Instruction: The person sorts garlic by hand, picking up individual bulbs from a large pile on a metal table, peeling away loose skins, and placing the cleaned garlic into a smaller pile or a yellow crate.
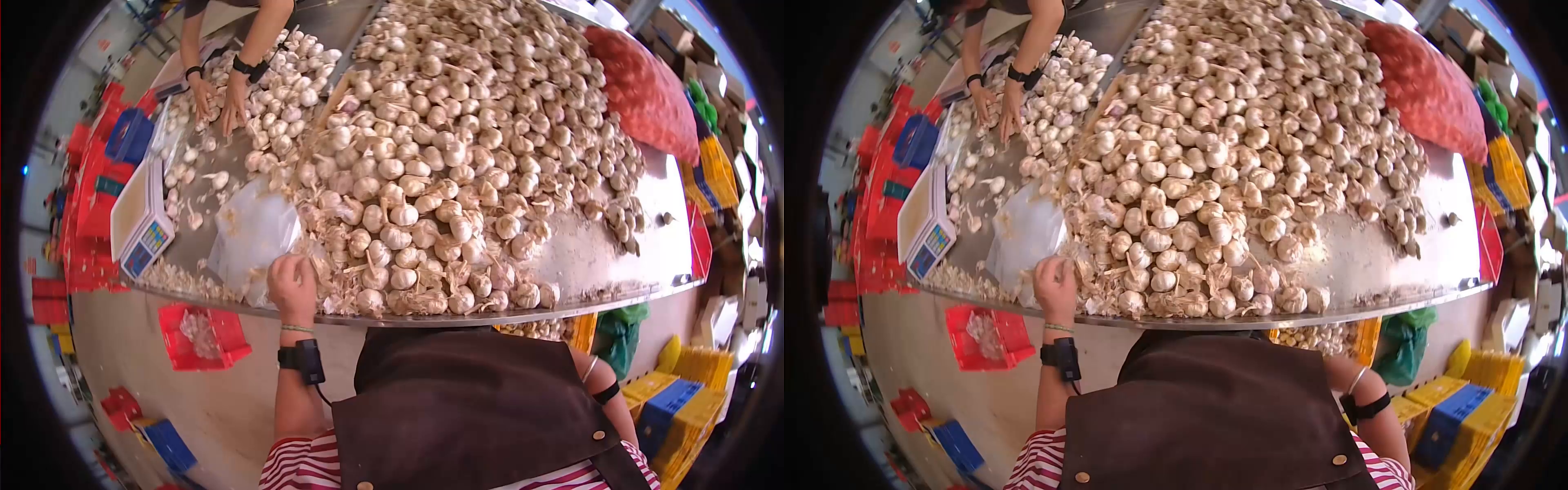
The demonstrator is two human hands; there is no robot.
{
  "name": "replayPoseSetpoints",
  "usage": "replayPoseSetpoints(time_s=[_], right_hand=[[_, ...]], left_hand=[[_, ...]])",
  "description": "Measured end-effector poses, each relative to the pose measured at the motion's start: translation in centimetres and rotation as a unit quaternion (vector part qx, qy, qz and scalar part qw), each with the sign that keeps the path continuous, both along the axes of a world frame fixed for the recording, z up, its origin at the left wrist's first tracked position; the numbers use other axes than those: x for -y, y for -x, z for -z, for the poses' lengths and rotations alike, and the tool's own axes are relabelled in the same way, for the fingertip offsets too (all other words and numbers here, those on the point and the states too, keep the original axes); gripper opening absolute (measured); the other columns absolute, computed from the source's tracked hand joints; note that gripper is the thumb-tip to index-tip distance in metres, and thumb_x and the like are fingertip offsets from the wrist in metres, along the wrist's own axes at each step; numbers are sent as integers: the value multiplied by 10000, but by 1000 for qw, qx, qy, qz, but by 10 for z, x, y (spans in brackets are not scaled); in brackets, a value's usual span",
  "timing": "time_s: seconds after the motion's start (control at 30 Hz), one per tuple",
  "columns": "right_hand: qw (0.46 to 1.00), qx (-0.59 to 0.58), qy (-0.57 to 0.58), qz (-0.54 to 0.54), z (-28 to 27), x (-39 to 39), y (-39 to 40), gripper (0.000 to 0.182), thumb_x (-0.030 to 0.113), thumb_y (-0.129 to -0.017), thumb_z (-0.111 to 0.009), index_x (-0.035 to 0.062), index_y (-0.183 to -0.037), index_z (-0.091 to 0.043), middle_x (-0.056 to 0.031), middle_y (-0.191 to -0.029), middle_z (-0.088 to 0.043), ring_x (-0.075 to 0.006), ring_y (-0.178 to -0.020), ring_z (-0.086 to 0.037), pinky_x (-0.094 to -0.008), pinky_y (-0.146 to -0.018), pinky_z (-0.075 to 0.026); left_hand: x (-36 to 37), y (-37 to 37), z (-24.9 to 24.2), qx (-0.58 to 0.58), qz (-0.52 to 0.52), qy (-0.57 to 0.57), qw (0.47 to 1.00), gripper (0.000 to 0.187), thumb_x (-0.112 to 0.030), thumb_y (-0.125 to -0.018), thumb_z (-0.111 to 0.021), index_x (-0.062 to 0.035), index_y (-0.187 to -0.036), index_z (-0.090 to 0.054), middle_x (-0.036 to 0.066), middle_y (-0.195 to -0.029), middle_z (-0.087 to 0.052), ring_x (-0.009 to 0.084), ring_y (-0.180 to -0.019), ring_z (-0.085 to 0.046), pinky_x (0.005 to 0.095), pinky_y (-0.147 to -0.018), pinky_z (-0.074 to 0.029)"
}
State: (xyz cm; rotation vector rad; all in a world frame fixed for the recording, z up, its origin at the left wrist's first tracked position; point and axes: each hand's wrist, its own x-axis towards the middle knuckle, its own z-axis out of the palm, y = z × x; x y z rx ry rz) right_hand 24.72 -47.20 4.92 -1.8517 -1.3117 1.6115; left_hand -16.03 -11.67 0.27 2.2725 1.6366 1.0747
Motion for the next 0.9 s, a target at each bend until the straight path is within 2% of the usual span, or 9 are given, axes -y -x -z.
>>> replayPoseSetpoints(time_s=[0.07, 0.13, 0.23, 0.37, 0.53, 0.63, 0.73, 0.83, 0.9], right_hand=[[975, 97, -183, -82, 2, -30, 0, 155, 135, -926, -558, 19, -891, -656, -69, -635, -601, -149, -529, -576, -281, -525, -500], [994, 2, -14, 110, -55, -100, 25, 118, 109, -870, -611, 18, -901, -680, -99, -712, -647, -217, -646, -631, -324, -644, -510], [924, 263, -276, 39, -37, -181, 40, 188, 152, -842, -686, 42, -991, -654, -127, -758, -652, -282, -667, -642, -360, -626, -508], [904, 401, -144, -44, -1, -265, 65, 469, 282, -852, -644, 73, -1244, -495, -167, -1019, -641, -352, -1025, -604, -436, -863, -490], [847, 472, -170, -174, 40, -297, 77, 311, 276, -842, -635, 6, -996, -627, -150, -980, -655, -302, -1053, -597, -431, -866, -499], [876, 461, -125, -64, 10, -287, 82, 261, 252, -855, -611, 13, -951, -654, -157, -954, -668, -291, -1006, -610, -407, -850, -507], [914, 100, -161, 359, 1, -253, 69, 289, 213, -887, -585, 45, -1119, -628, -108, -959, -664, -160, -795, -647, -295, -646, -548], [761, -364, -288, 454, -23, -207, 64, 445, 219, -897, -558, 13, -1287, -496, -134, -1140, -619, -212, -906, -657, -291, -668, -577], [671, -406, -300, 544, -50, -200, 83, 482, 231, -900, -551, 6, -1314, -450, -158, -1159, -604, -225, -911, -654, -306, -674, -578]], left_hand=[[-8, -37, -7, 18, 79, 22, 996, 68, -66, -787, -664, -64, -855, -657, 110, -886, -634, 325, -848, -597, 417, -762, -475], [-13, -77, -9, 30, 199, 43, 979, 74, -76, -780, -669, -66, -852, -656, 103, -846, -621, 321, -821, -589, 418, -734, -468], [-25, -128, 11, -54, 337, 42, 939, 173, -93, -780, -697, -67, -947, -660, 101, -822, -596, 294, -802, -574, 389, -736, -463], [-26, -157, -6, -198, 297, 62, 932, 235, -227, -786, -696, -107, -978, -634, 102, -980, -545, 294, -970, -553, 445, -818, -428], [-46, -156, 6, -242, 347, 106, 900, 268, -290, -810, -668, -123, -1016, -631, 100, -1002, -566, 284, -1030, -548, 443, -852, -416], [-56, -150, 11, -233, 388, 114, 884, 288, -300, -809, -672, -121, -1031, -631, 94, -1015, -583, 276, -1041, -557, 446, -845, -420], [-70, -149, -2, -238, 421, 147, 863, 281, -307, -809, -675, -105, -1003, -650, 110, -989, -604, 284, -1008, -569, 452, -837, -424], [-87, -159, -24, -296, 425, 244, 820, 232, -319, -834, -651, -105, -915, -694, 85, -947, -633, 267, -1022, -565, 453, -884, -396], [-91, -168, -41, -268, 384, 143, 872, 213, -307, -835, -652, -104, -865, -710, 73, -927, -643, 257, -997, -565, 460, -892, -384]])
